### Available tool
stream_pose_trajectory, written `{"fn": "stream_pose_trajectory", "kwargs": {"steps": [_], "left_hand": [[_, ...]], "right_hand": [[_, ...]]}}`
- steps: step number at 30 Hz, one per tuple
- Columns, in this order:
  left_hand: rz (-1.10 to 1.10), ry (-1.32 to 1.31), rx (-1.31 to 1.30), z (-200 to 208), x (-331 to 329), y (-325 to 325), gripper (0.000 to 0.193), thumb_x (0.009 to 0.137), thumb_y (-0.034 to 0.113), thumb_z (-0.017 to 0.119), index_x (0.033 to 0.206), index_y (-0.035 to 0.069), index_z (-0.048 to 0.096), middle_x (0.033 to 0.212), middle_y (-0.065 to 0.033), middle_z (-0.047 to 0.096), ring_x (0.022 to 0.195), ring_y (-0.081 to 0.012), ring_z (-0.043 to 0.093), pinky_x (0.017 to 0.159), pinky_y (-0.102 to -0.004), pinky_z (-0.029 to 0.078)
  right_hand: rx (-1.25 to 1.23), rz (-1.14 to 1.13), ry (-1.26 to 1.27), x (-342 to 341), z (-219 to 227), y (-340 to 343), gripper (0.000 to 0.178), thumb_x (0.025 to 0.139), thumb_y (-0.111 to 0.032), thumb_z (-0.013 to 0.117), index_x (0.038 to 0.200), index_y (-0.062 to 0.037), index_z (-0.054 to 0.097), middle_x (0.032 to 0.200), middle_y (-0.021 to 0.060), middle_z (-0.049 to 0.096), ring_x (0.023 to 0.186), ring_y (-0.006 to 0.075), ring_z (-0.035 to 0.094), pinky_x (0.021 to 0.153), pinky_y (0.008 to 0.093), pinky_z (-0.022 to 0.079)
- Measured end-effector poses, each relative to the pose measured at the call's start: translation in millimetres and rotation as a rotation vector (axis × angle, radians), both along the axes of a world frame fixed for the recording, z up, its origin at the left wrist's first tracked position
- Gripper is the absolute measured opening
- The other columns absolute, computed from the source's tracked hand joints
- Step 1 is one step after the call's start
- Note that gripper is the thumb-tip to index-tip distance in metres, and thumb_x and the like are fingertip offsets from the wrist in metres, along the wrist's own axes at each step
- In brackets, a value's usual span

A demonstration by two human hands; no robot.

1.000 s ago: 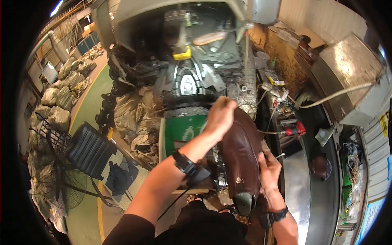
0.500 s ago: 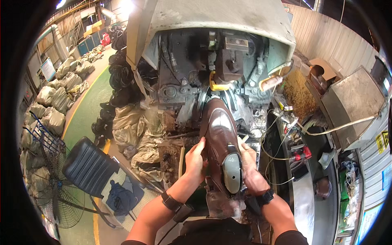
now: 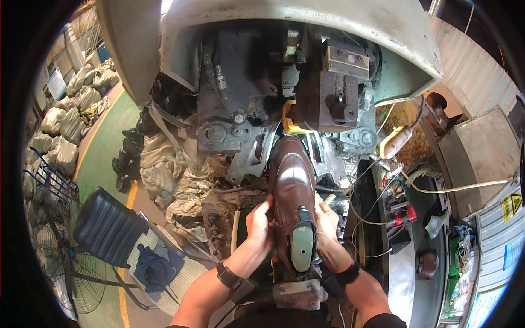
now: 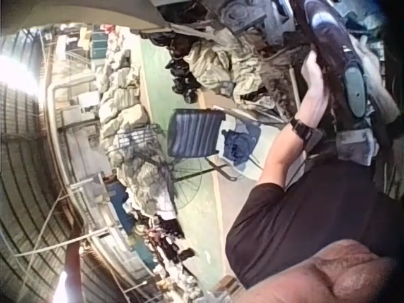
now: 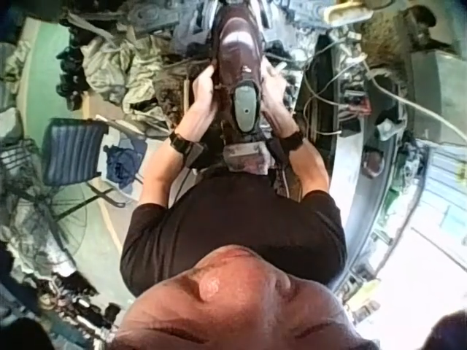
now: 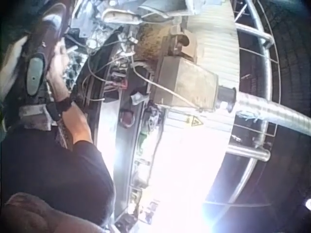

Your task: Using a lasting machine to pull the shoe upper over the last and secure it.

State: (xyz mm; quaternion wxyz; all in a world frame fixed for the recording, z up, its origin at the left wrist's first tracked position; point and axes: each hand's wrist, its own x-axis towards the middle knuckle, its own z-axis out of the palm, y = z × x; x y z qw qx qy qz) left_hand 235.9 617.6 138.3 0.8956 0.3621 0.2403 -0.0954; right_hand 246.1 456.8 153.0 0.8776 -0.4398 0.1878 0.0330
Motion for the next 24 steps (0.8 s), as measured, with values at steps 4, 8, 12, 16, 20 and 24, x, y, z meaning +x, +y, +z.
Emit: {"fn": "stream_pose_trajectory", "kwargs": {"steps": [4, 8, 12, 16, 20, 24], "left_hand": [[0.012, -0.025, -0.073, 6.6, 4.4, -6.0, 0.041, 0.102, 0.037, 0.054, 0.124, 0.005, 0.067, 0.116, -0.0137, 0.071, 0.1, -0.0257, 0.067, 0.089, -0.0408, 0.054], [0.003, 0.014, -0.136, 20.1, 5.2, -4.6, 0.036, 0.103, 0.03, 0.054, 0.123, 0.002, 0.066, 0.114, -0.0136, 0.071, 0.098, -0.0248, 0.069, 0.088, -0.0394, 0.056], [0.022, 0.025, -0.169, 25.2, 5.0, -4.4, 0.032, 0.104, 0.025, 0.055, 0.119, -0.001, 0.066, 0.11, -0.0141, 0.072, 0.092, -0.0237, 0.072, 0.081, -0.0371, 0.06], [-0.005, 0.036, -0.117, 19.8, 5.6, -3.5, 0.04, 0.103, 0.036, 0.053, 0.118, 0.003, 0.068, 0.113, -0.0133, 0.071, 0.097, -0.0239, 0.068, 0.086, -0.0369, 0.054], [0.043, 0.063, -0.035, -16.2, 11.9, -0.1, 0.034, 0.1, 0.03, 0.062, 0.113, 0.0, 0.068, 0.101, -0.011, 0.072, 0.08, -0.0213, 0.071, 0.069, -0.034, 0.058], [0.066, 0.016, -0.036, -39.0, 22.2, -5.3, 0.036, 0.102, 0.035, 0.059, 0.117, 0.002, 0.067, 0.107, -0.0134, 0.071, 0.085, -0.0217, 0.071, 0.075, -0.0377, 0.06]], "right_hand": [[0.046, 0.006, 0.001, 3.2, -7.3, -4.8, 0.031, 0.1, -0.011, 0.065, 0.127, 0.0029, 0.061, 0.11, 0.0124, 0.07, 0.088, 0.0203, 0.071, 0.076, 0.0348, 0.063], [0.049, 0.002, 0.002, 6.6, -14.8, -6.9, 0.03, 0.1, -0.01, 0.065, 0.127, 0.0034, 0.06, 0.109, 0.0128, 0.07, 0.088, 0.021, 0.071, 0.075, 0.0346, 0.063], [0.096, -0.005, 0.032, 9.0, -15.6, -5.1, 0.033, 0.099, -0.001, 0.059, 0.132, 0.0044, 0.057, 0.115, 0.0153, 0.069, 0.094, 0.0241, 0.072, 0.08, 0.0366, 0.063], [0.157, 0.009, 0.028, 7.5, -10.8, -1.4, 0.03, 0.1, -0.006, 0.063, 0.128, 0.0026, 0.058, 0.109, 0.0141, 0.07, 0.09, 0.0231, 0.071, 0.079, 0.0361, 0.063], [0.182, 0.004, 0.049, 13.8, -27.2, -3.2, 0.028, 0.1, -0.006, 0.063, 0.127, 0.001, 0.059, 0.108, 0.0135, 0.07, 0.089, 0.0228, 0.071, 0.078, 0.0358, 0.063], [0.132, -0.03, 0.017, 22.0, -35.3, 1.7, 0.027, 0.099, -0.008, 0.065, 0.125, -0.0001, 0.06, 0.107, 0.0124, 0.07, 0.089, 0.0214, 0.071, 0.076, 0.0344, 0.062]]}}
